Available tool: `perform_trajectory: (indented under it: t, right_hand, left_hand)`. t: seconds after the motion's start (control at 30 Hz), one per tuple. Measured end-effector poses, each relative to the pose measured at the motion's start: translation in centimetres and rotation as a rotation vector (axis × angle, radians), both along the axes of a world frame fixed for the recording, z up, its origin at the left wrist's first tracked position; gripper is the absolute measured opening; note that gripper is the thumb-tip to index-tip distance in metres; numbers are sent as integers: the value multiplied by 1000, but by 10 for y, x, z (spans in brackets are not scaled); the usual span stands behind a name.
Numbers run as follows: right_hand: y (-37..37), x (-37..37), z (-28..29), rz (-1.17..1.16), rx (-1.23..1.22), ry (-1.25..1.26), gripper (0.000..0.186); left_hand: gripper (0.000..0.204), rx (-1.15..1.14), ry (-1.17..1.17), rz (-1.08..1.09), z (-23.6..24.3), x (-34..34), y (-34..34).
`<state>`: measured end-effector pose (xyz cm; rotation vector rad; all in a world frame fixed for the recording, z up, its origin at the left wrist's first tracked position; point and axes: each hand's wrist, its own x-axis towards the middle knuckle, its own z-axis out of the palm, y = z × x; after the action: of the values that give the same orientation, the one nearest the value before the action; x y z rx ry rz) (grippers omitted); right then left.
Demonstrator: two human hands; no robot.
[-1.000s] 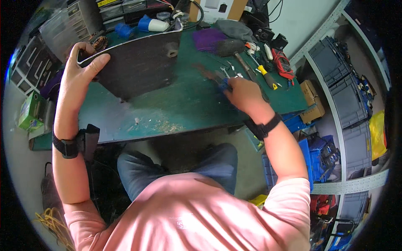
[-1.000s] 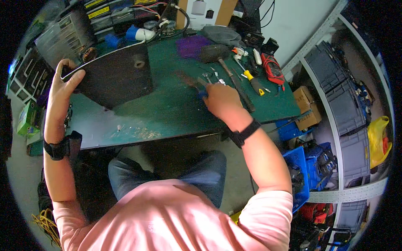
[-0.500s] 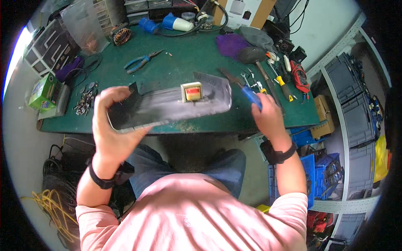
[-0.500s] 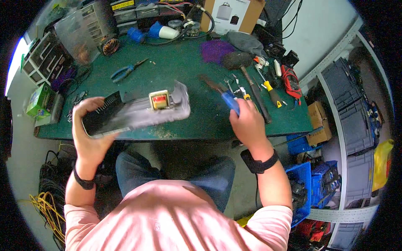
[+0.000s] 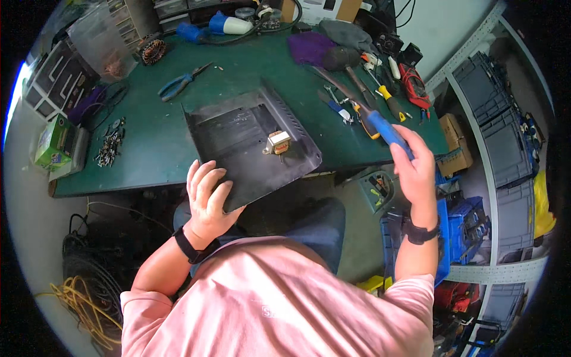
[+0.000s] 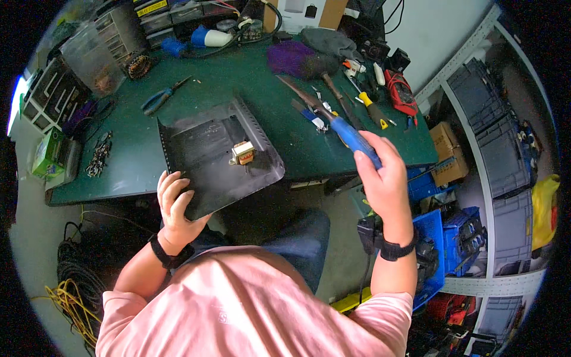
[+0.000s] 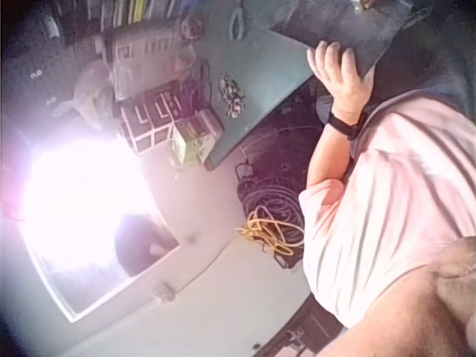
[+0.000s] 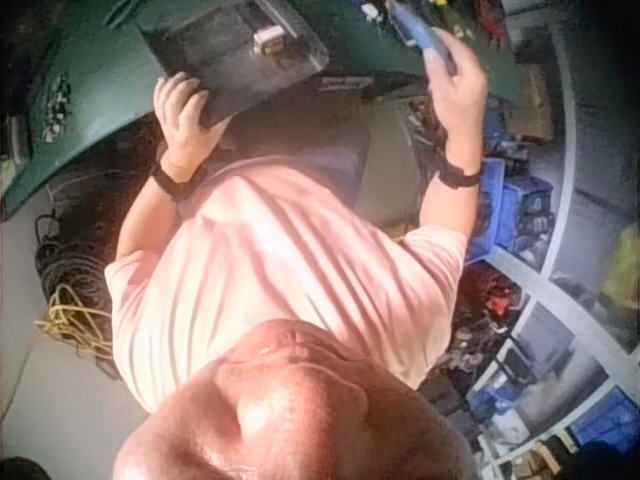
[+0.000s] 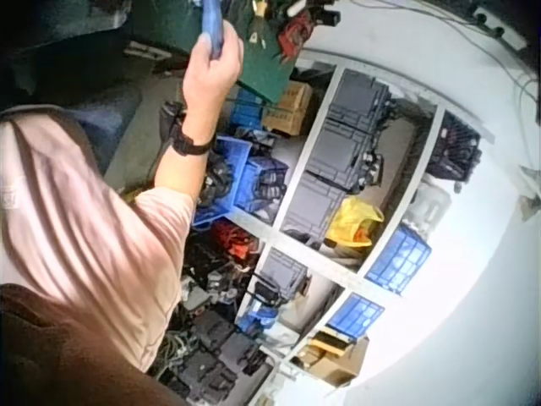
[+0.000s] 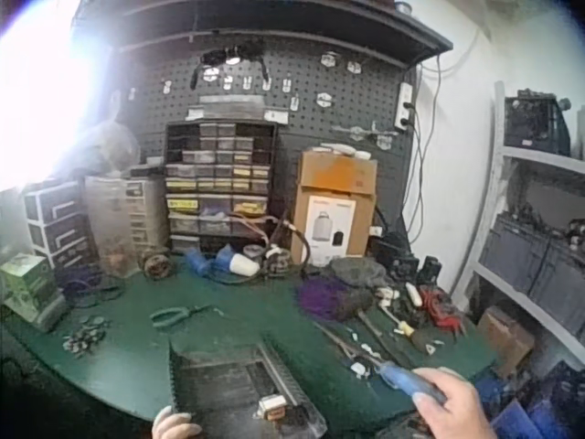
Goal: The person organizes a workbench, then uses a chisel and hammer to pry and remove a small component from a black plastic housing. They repeatedly strike the chisel to loosen the part and inspect the housing throughout the process.
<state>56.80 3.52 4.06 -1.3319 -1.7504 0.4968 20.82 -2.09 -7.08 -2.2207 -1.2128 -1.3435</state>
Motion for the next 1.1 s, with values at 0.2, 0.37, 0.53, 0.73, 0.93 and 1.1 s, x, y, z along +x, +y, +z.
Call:
perform_trajectory:
  t: [0.2,0.37,0.53,0.73,0.93,1.1]
  right_hand:
    - [-45,21,14,-22,-86,3,32]
    - [-74,29,8,60,-130,-32,39]
    - [-82,21,0,174,-67,-182,37]
    - [-81,11,-9,187,-14,-225,36]
    - [-73,2,-19,168,40,-263,36]
    - [-70,3,-23,160,82,-279,36]
  left_hand:
    - [68,-25,41,19,-1,4,1]
    - [71,-63,55,0,-4,1,-5]
    - [71,-45,59,7,-21,2,-9]
    - [65,-17,36,28,-21,16,2]
    - [60,-85,60,-22,-16,13,-3]
    - [63,-182,119,-124,14,-1,-4]
